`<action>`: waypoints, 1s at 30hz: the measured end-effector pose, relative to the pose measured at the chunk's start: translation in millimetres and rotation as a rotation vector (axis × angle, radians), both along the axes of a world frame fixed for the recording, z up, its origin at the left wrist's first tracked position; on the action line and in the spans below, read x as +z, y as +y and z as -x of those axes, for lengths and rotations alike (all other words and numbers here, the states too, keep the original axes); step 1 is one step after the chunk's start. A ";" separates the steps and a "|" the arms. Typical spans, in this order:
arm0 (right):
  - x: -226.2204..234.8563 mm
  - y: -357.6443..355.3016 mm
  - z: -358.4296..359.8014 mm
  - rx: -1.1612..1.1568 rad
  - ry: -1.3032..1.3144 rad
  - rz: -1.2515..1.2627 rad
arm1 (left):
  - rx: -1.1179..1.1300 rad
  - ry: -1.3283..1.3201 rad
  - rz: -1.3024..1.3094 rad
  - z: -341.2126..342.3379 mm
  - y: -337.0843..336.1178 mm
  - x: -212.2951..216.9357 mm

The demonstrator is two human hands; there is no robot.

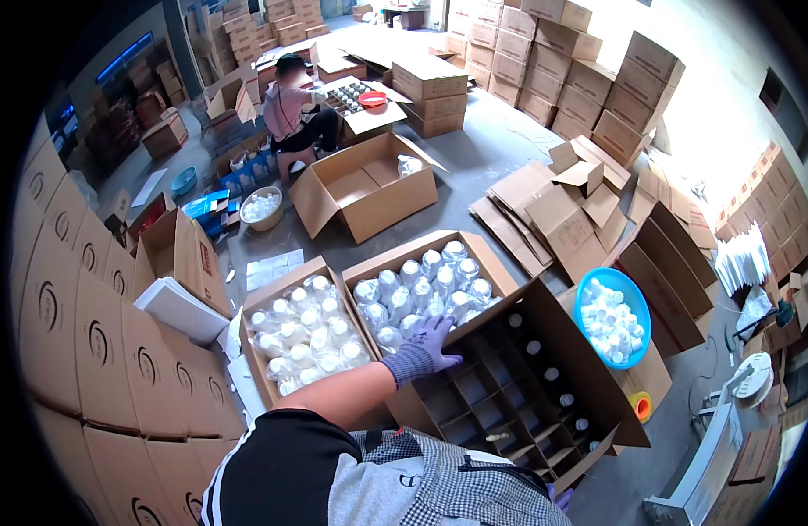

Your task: The person assembles blue product boxes by folding the cardboard flaps and tucking the tabs into slots. They repeatedly pick up flat-packed boxes, fold them into shape, and place the finished boxes into a larger cardboard container.

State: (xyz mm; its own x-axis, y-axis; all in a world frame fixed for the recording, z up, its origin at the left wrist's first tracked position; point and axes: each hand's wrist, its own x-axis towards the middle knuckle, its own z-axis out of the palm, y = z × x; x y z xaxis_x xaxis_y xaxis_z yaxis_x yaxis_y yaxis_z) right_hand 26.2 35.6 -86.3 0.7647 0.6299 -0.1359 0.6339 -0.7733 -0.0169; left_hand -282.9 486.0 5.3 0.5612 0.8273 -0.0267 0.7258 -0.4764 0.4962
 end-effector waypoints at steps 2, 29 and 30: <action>2.8 9.3 -1.4 -0.061 0.040 0.039 | -0.015 -0.059 0.257 -5.3 18.8 -13.2; 11.7 25.7 -40.5 -0.220 0.298 0.085 | -0.136 0.414 0.206 -64.7 61.0 -85.6; 11.6 25.4 -43.0 -0.215 0.303 0.082 | -0.162 0.435 0.182 -63.3 59.7 -88.7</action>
State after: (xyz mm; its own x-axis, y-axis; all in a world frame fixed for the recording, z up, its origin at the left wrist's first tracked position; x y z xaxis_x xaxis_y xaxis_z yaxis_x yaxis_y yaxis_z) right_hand 69.2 60.9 -74.7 0.7957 0.4367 -0.4196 0.4324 -0.8948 -0.1113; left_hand -219.7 545.7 -83.4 0.5870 0.6904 -0.4228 0.8078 -0.5344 0.2490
